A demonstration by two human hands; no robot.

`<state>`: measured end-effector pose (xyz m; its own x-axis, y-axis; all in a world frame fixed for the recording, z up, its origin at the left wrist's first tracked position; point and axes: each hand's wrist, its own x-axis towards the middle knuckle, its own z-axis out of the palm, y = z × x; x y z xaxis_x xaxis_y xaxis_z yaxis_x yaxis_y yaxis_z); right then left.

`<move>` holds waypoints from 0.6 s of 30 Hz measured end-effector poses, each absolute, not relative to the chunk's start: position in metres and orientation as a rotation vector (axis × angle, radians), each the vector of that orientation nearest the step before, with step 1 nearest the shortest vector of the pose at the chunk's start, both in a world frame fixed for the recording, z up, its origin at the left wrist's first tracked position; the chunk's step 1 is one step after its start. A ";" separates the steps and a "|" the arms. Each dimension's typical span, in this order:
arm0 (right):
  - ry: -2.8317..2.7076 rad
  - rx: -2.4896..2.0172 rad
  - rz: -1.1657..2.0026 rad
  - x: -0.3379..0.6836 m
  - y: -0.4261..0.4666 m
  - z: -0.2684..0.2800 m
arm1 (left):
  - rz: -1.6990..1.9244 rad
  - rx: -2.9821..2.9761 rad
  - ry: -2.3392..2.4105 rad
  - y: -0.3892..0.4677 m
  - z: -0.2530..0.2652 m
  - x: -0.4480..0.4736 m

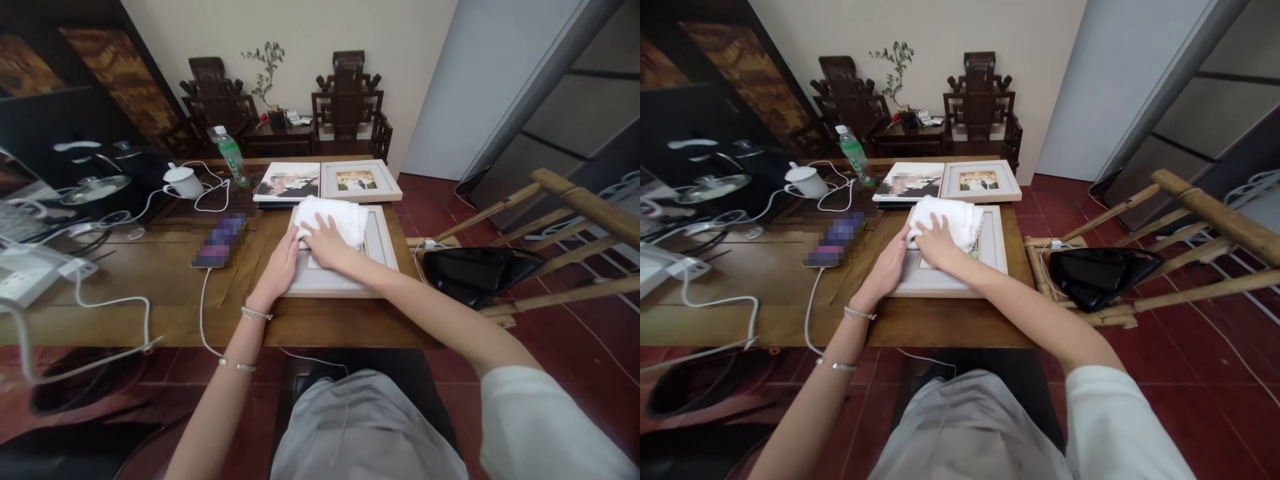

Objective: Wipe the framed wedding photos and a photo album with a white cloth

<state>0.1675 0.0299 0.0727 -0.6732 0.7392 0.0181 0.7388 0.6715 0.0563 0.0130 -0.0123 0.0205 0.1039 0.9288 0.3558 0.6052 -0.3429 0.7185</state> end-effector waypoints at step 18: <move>2.676 1.357 0.170 0.270 -0.005 0.085 | 1.050 2.107 1.542 -0.008 0.009 0.013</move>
<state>0.2695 -0.0055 0.0845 -0.5848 0.8081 -0.0703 0.7927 0.5877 0.1617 0.0132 -0.0084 0.0091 0.1446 0.9187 0.3677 0.6786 -0.3625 0.6389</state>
